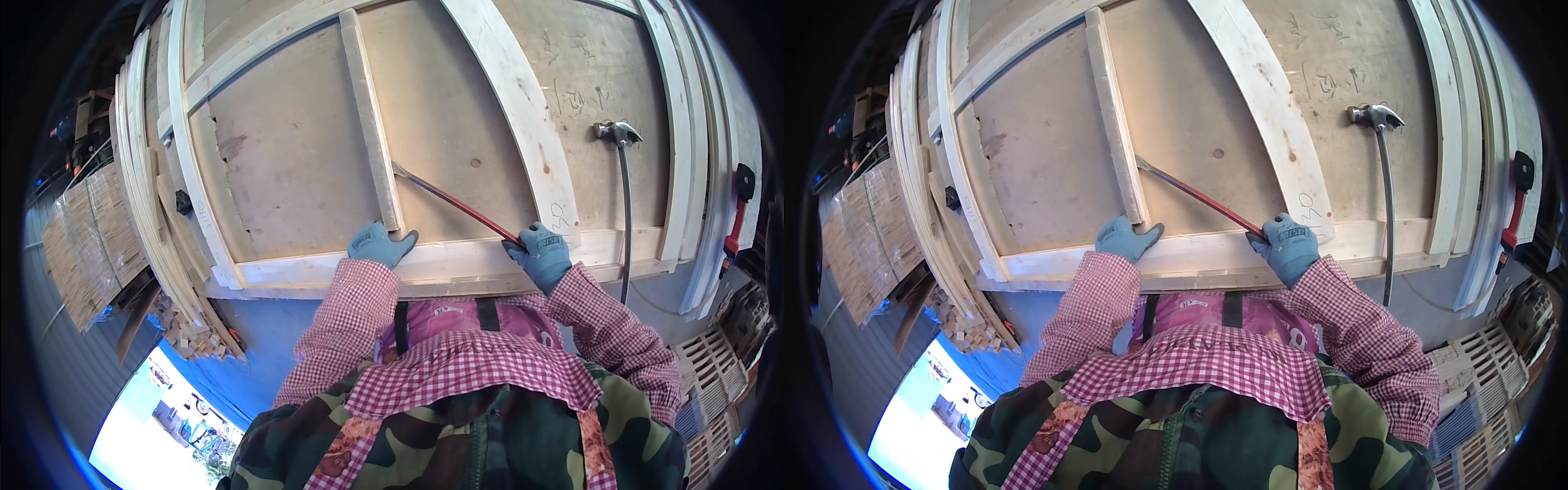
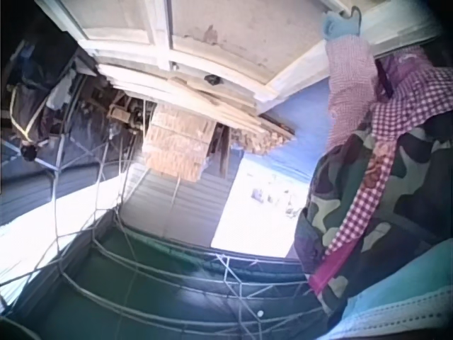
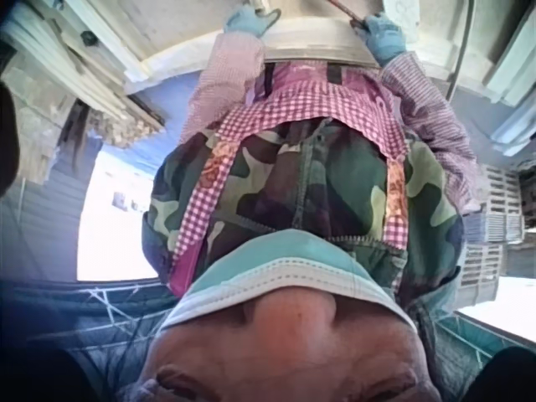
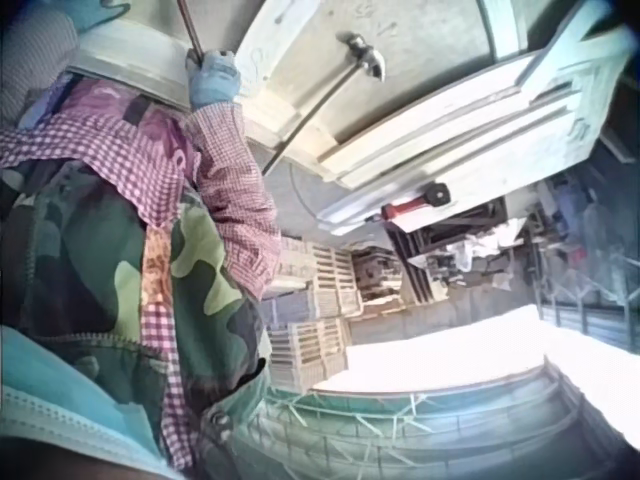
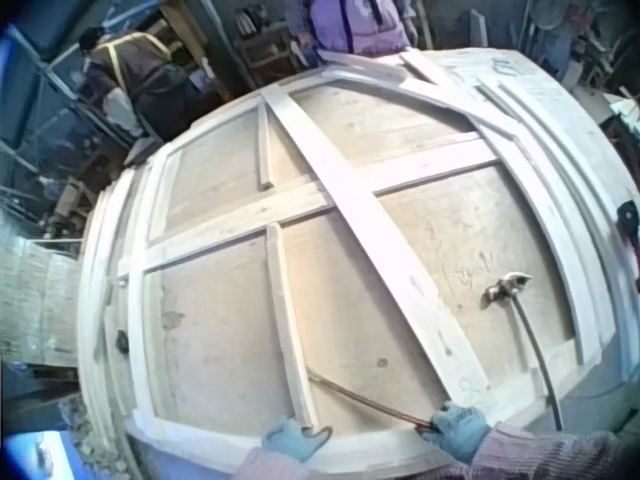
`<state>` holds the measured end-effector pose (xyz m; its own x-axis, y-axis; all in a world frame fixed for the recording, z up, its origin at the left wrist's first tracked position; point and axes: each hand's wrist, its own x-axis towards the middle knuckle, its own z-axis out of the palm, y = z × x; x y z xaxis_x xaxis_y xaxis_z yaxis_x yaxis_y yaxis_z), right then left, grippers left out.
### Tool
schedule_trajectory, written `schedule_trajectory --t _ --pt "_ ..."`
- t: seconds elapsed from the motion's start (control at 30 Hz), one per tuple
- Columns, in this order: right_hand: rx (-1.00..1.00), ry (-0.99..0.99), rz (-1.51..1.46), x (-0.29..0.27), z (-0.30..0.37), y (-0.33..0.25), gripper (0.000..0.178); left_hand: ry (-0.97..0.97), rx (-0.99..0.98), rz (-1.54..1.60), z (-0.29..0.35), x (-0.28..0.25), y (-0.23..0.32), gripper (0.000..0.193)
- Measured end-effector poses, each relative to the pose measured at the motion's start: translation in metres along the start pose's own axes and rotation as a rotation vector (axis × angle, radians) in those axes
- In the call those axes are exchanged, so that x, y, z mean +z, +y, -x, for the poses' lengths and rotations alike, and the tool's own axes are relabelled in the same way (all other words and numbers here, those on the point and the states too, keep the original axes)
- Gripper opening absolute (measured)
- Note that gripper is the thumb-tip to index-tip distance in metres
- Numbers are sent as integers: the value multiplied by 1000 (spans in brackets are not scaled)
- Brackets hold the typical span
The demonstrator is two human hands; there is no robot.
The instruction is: The person measures and marks wooden planks on a large frame, then uses a hammer and pry bar to adjust and fit the pieces. The person also picks up and positions additional planks while working on the frame.
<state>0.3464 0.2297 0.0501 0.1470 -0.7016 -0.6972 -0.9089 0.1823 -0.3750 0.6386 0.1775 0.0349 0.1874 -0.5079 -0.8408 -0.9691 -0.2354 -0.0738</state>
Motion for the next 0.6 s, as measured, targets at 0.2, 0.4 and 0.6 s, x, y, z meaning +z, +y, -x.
schedule_trajectory --t 0.2,0.4,0.6 --pt "-40 -86 57 -66 8 -25 38 15 16 4 -4 -4 -4 75" --pt "-125 -152 199 -133 1 -57 38 -51 -8 -42 -4 -9 0 72" --pt "-96 -169 213 -126 -27 -15 38 -17 -3 34 4 -7 1 73"
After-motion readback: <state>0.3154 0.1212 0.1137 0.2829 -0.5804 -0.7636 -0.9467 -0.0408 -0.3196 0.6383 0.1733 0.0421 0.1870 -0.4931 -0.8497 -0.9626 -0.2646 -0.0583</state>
